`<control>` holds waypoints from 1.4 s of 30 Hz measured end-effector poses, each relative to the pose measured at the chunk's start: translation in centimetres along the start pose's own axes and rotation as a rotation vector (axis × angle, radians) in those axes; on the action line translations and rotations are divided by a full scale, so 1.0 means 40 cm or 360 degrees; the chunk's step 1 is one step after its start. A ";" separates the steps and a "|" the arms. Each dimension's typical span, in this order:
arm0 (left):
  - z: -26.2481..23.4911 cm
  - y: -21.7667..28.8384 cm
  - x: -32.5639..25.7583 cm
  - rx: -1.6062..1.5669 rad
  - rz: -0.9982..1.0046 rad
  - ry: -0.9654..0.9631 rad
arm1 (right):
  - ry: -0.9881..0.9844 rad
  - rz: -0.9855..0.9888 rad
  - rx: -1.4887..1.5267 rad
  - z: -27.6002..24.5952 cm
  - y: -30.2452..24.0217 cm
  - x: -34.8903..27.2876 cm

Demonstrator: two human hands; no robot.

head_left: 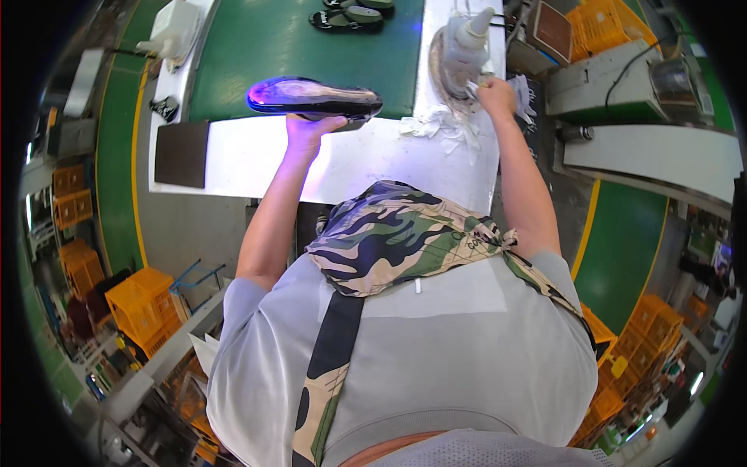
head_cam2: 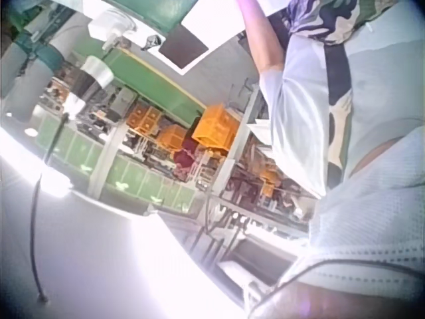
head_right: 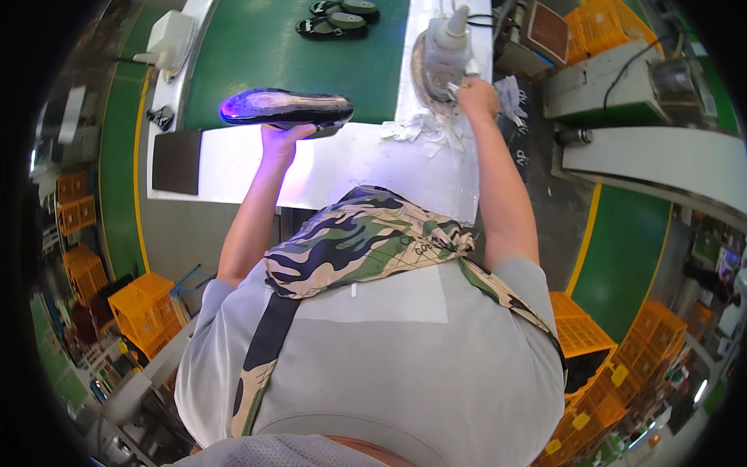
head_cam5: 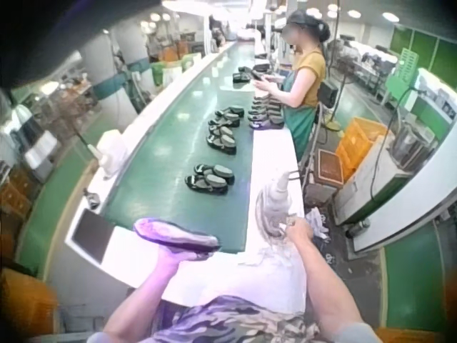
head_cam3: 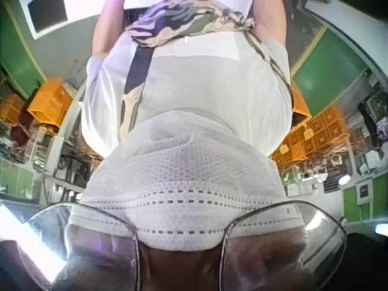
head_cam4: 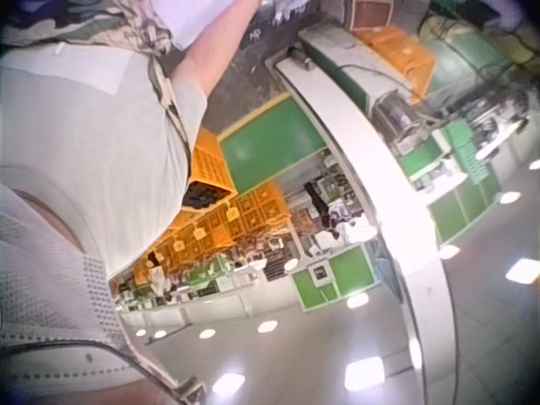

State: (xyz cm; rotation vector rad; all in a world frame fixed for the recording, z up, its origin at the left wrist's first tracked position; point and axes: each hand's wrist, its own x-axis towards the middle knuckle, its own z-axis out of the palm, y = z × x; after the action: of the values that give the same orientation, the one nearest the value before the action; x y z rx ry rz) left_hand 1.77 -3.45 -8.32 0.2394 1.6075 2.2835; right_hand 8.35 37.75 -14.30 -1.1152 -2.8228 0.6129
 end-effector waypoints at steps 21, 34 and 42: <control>-0.076 0.343 -0.217 0.1558 0.1529 -0.0162 | -0.1159 -0.0752 0.2382 -0.114 -0.694 -0.378; -0.177 0.386 -0.296 0.1883 0.1366 0.0060 | -0.1675 -0.0566 0.2270 -0.053 -0.793 -0.528; -0.218 0.367 -0.291 0.2023 0.0920 0.0183 | -0.1709 -0.0784 0.2318 -0.091 -0.831 -0.540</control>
State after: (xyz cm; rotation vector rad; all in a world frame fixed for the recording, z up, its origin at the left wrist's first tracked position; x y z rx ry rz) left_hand 7.15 -19.83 3.04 0.9530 3.1253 1.1701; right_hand 3.48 2.63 3.78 0.2955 -1.7357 2.9348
